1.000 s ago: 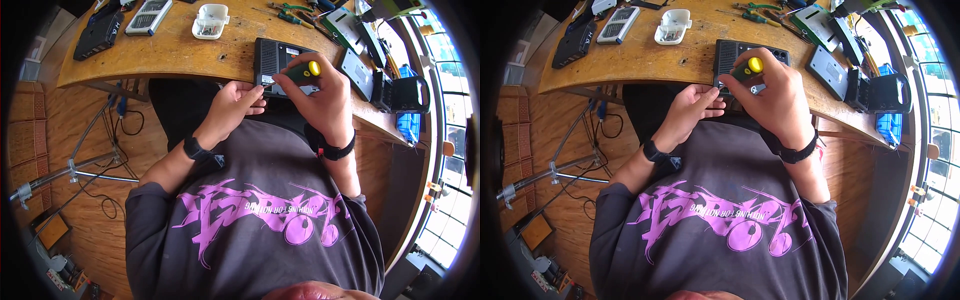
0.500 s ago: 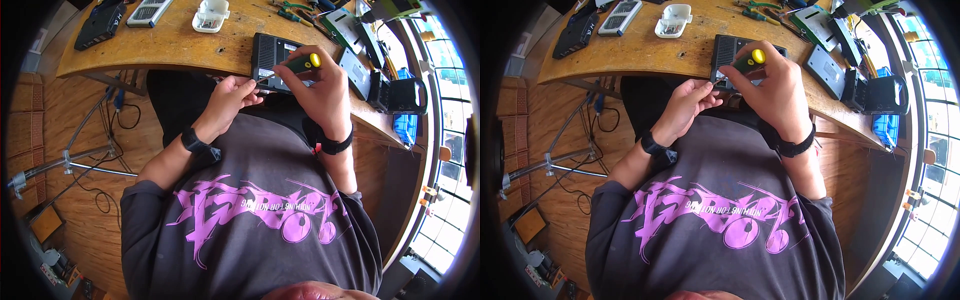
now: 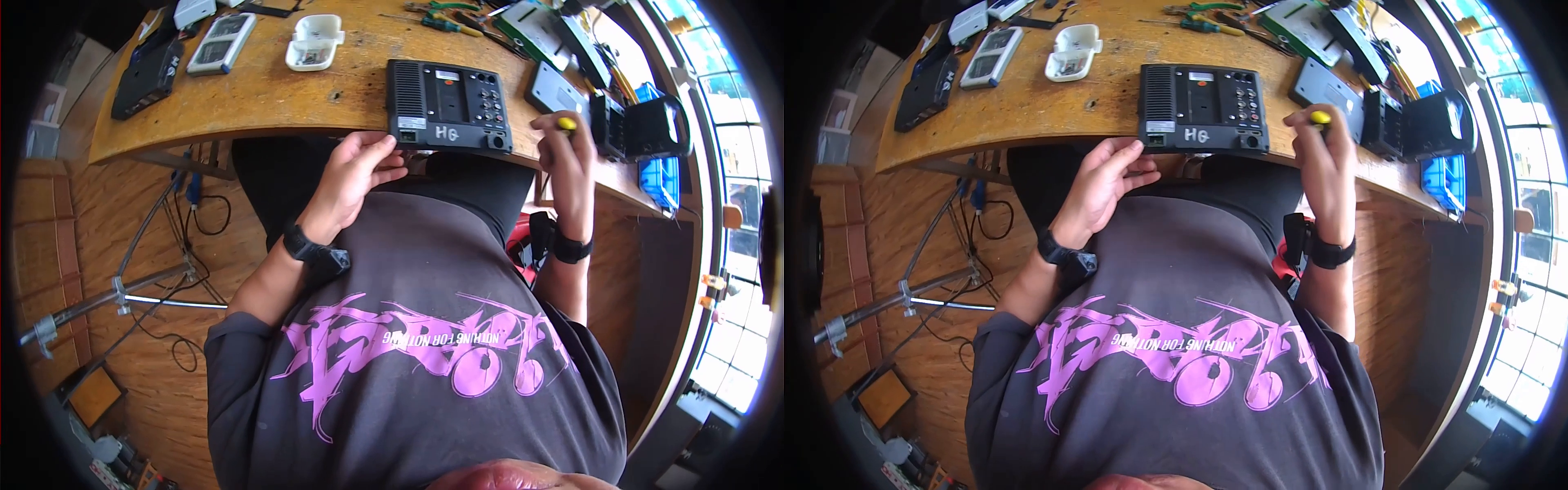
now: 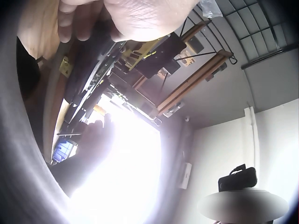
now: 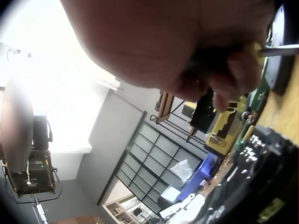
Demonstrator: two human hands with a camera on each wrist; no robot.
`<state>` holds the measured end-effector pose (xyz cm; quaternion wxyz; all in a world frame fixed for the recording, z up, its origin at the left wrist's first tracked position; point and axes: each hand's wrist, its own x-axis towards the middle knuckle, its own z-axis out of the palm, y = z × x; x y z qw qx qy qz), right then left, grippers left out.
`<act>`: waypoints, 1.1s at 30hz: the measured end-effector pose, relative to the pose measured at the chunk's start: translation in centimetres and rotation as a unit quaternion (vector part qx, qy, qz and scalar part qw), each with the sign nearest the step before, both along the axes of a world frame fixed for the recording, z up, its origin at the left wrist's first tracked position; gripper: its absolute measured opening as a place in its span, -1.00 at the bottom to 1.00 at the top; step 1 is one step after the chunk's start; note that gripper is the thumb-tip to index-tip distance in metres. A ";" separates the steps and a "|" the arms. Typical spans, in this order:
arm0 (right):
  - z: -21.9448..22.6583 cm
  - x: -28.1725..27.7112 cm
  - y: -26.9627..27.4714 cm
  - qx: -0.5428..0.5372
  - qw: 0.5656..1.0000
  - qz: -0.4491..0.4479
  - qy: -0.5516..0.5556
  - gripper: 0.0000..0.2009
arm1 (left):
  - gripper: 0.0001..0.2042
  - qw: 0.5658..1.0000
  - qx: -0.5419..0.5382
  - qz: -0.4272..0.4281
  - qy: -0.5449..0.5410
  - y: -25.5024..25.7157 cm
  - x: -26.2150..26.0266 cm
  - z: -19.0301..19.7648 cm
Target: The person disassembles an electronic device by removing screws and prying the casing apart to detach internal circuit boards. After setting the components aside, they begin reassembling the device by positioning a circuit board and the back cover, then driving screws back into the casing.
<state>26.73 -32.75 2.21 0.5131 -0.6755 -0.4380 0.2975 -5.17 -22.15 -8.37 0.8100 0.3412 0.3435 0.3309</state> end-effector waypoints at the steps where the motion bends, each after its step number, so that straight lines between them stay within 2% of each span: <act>1: -1.6 0.3 -0.2 0.008 0.996 -0.009 -0.085 -0.81 | -0.73 1.000 0.013 0.007 0.009 0.0 0.1 0.2; 2: -3.0 0.2 -0.3 0.014 0.986 -0.018 -0.168 -0.76 | -0.71 1.000 0.023 0.005 0.014 0.0 0.1 0.1; 3: -3.7 0.2 -0.5 -0.011 0.986 -0.035 -0.165 -0.67 | -0.70 0.999 0.028 0.002 0.018 0.1 0.1 -0.1; 6: -4.9 -0.3 -0.7 -0.084 0.990 -0.033 -0.111 -0.60 | -0.68 0.999 0.028 -0.007 0.022 0.1 0.2 0.3; 7: -5.1 -0.3 -0.5 -0.105 0.981 -0.049 -0.153 -0.52 | -0.66 1.000 0.021 0.000 0.023 0.1 0.2 0.5; 8: -5.9 -0.1 -0.3 -0.125 0.979 -0.064 -0.148 -0.47 | -0.66 0.999 0.024 -0.011 0.025 0.2 0.2 0.6; 11: -5.7 -0.1 0.0 -0.119 0.984 -0.077 -0.104 -0.47 | -0.62 0.997 0.028 -0.011 0.069 0.6 0.3 0.8; 13: -4.5 0.1 0.0 -0.189 0.973 -0.040 -0.129 -0.47 | -0.63 0.997 0.020 -0.012 0.069 0.8 0.6 0.8; 14: -4.7 0.2 0.0 -0.188 0.973 -0.043 -0.127 -0.47 | -0.64 0.998 0.010 -0.008 0.067 0.9 0.6 0.8; 16: -5.6 0.3 -0.1 -0.194 0.980 -0.039 -0.019 -0.49 | -0.65 0.997 0.012 -0.009 0.070 0.9 0.6 0.9; 21: -6.9 0.8 -0.8 -0.159 0.984 -0.014 0.084 -0.58 | -0.67 0.997 0.022 -0.004 0.071 1.2 0.3 0.4; 25: -5.5 -0.5 -1.3 -0.143 0.977 -0.021 0.157 -0.64 | -0.67 0.995 0.038 0.002 0.091 1.4 0.0 0.5; 28: -5.9 -0.7 -1.3 -0.145 0.980 -0.032 0.128 -0.65 | -0.68 0.994 0.043 -0.003 0.099 1.4 0.0 0.7; 33: -5.8 -0.7 -1.3 -0.146 0.975 -0.041 0.162 -0.64 | -0.68 0.994 0.042 -0.005 0.102 1.6 0.0 0.6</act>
